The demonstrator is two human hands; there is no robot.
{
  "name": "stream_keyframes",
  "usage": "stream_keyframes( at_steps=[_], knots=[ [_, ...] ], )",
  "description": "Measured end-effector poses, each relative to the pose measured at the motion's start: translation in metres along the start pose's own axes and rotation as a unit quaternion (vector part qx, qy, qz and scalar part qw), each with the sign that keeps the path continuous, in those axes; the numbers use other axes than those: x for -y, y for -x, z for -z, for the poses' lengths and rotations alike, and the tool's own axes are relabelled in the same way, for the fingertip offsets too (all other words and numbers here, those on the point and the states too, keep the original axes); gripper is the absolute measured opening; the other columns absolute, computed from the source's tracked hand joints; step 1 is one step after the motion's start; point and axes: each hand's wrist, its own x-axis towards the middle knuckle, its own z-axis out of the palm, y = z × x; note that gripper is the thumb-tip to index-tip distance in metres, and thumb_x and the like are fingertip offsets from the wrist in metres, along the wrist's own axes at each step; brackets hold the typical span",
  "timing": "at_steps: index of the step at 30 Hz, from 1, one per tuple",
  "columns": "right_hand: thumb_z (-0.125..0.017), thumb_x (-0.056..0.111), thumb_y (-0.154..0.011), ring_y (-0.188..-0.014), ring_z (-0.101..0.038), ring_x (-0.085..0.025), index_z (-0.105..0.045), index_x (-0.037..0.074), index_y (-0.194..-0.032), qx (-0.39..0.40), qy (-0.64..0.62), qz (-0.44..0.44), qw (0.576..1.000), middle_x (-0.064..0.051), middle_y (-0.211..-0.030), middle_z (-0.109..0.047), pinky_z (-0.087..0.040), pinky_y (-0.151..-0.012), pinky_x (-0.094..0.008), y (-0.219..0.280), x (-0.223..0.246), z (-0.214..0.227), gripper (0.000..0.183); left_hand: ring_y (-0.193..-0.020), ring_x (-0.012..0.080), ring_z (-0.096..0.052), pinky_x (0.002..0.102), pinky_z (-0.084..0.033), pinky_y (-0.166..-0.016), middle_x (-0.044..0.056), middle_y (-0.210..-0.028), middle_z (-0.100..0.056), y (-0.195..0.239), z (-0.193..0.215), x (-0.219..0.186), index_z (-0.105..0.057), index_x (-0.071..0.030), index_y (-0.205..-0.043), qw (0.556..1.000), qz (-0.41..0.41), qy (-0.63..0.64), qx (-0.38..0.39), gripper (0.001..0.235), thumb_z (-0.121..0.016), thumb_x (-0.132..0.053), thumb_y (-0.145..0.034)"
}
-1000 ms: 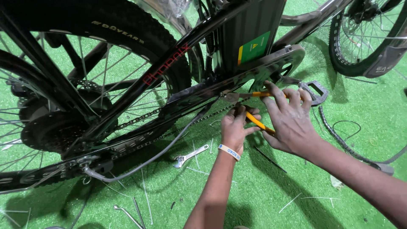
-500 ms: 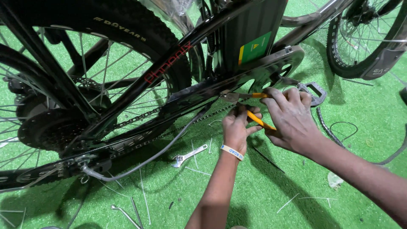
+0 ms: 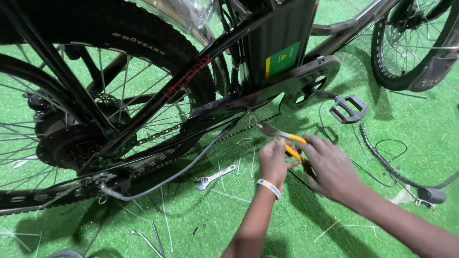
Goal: The person works on the rear wheel and chain of an electric bicycle. They use a wrench to tighten the axle nuts and then use pliers to adjust and secure the chain near the rear cassette.
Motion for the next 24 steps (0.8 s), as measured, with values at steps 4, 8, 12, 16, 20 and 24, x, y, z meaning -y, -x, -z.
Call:
stream_keyframes(
  at_steps=[4,8,12,16,20,24],
  knots=[
    [-0.061,0.026,-0.084,-0.063,-0.069,-0.017,-0.051,0.006,-0.121,0.119,-0.127,-0.121,0.977,-0.009,-0.127,-0.050,-0.066,-0.055,-0.029,0.023,0.014,-0.015,0.042,-0.055,0.0107,-0.061,0.022,-0.057,-0.049,0.004,-0.071,-0.063,0.044,-0.011,-0.040,-0.065,-0.009,-0.091,0.959,0.017,-0.282,-0.006,0.017,-0.052,-0.018,-0.097],
    [-0.065,0.034,-0.076,-0.067,-0.057,-0.014,-0.058,0.018,-0.092,0.235,-0.163,-0.151,0.946,0.002,-0.083,-0.060,-0.050,-0.062,-0.031,0.043,0.023,-0.035,0.023,-0.051,0.0122,-0.052,0.027,-0.044,-0.046,0.004,-0.074,-0.063,0.058,0.006,-0.033,-0.064,-0.010,-0.100,0.858,0.063,-0.508,0.033,0.022,-0.055,-0.029,-0.096],
    [-0.061,0.037,-0.079,-0.059,-0.063,-0.010,-0.062,0.019,-0.084,0.382,-0.181,-0.102,0.900,0.006,-0.063,-0.066,-0.053,-0.062,-0.026,0.042,0.050,-0.032,0.019,-0.054,0.0165,-0.058,0.030,-0.050,-0.050,0.007,-0.071,-0.065,0.066,0.031,-0.041,-0.069,-0.003,-0.090,0.806,0.109,-0.582,0.011,0.029,-0.060,-0.030,-0.095],
    [-0.075,0.046,-0.078,-0.073,-0.059,-0.012,-0.063,0.020,-0.092,0.372,-0.170,-0.060,0.910,0.005,-0.080,-0.066,-0.050,-0.068,-0.029,0.025,0.078,-0.017,0.032,-0.054,0.0123,-0.062,0.021,-0.054,-0.046,0.006,-0.082,-0.068,0.079,0.046,-0.077,-0.056,-0.008,-0.115,0.892,0.061,-0.433,-0.114,0.027,-0.062,-0.021,-0.092],
    [-0.069,0.035,-0.084,-0.068,-0.061,-0.024,-0.065,0.008,-0.107,0.183,-0.409,-0.145,0.882,-0.013,-0.080,-0.068,-0.050,-0.060,-0.035,-0.020,0.109,0.016,0.036,-0.093,0.0207,-0.067,0.032,-0.057,-0.079,0.009,-0.105,-0.069,0.096,0.061,-0.108,-0.062,-0.008,-0.112,0.929,-0.073,-0.246,-0.266,0.030,-0.064,-0.022,-0.085],
    [-0.053,0.056,-0.090,-0.086,-0.069,-0.030,-0.039,-0.009,-0.133,0.077,-0.734,-0.259,0.623,-0.027,-0.121,-0.061,-0.059,-0.069,-0.039,-0.073,0.118,0.006,0.079,-0.095,0.0289,-0.067,0.038,-0.053,-0.086,0.021,-0.103,-0.067,0.122,0.062,-0.135,-0.059,0.005,-0.114,0.939,-0.192,-0.094,-0.268,0.033,-0.066,-0.009,-0.085]
  ],
)
